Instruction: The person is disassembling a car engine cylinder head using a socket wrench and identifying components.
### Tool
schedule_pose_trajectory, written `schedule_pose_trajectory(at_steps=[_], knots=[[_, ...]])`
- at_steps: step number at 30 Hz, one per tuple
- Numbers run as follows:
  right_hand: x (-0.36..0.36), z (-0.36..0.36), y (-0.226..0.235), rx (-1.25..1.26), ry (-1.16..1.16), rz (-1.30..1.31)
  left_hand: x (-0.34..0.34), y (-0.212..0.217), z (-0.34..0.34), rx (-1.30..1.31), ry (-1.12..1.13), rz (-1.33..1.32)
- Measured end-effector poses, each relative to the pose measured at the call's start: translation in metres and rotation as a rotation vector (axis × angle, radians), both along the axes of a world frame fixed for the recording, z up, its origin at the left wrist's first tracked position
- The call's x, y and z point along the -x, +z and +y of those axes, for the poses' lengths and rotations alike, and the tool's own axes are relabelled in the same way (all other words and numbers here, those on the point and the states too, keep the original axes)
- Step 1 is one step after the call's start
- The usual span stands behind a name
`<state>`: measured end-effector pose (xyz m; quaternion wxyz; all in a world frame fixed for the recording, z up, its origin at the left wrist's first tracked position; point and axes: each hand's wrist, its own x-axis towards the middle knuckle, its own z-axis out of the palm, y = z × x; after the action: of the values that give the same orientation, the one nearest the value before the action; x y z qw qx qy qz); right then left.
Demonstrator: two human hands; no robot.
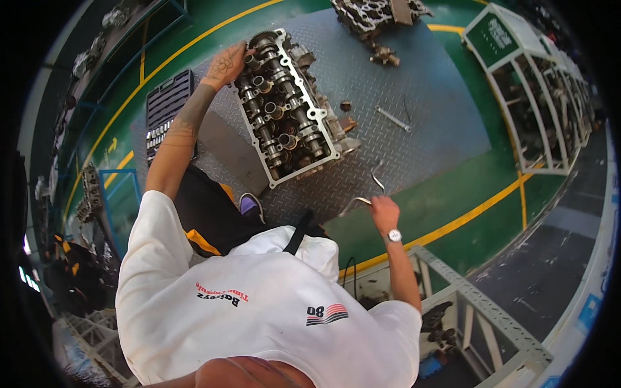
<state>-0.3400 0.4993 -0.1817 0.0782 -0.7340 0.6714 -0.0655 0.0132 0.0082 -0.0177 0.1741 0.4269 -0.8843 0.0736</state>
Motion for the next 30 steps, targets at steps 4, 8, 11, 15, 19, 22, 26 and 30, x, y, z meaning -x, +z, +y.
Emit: schedule_pose_trajectory(at_steps=[4,8,11,15,19,22,26,30], knots=[[0.026,-0.016,0.106,0.303,-0.529,-0.106,-0.009,-0.001,-0.004,0.045,-0.167,0.113],[0.025,-0.045,0.232,0.426,-0.759,-0.581,-0.011,0.001,-0.007,-0.186,-0.061,-0.078],[0.007,-0.062,0.327,0.559,-0.568,-0.601,-0.009,0.002,-0.008,0.145,-0.217,0.073],[-0.037,-0.127,0.414,0.818,-0.347,-0.609,-0.006,0.007,-0.004,-0.194,-0.108,0.005],[-0.094,-0.233,0.444,1.025,-0.183,-0.495,-0.005,0.015,0.002,-0.16,-0.002,0.017],[-0.13,-0.313,0.438,1.119,-0.008,-0.289,-0.008,0.023,0.007,-0.115,-0.12,0.063],[-0.165,-0.38,0.398,1.064,0.063,-0.368,-0.008,0.048,0.006,-0.161,0.022,0.089],[-0.179,-0.418,0.364,1.16,0.153,-0.323,0.013,0.082,-0.004,-0.067,-0.45,0.695]])
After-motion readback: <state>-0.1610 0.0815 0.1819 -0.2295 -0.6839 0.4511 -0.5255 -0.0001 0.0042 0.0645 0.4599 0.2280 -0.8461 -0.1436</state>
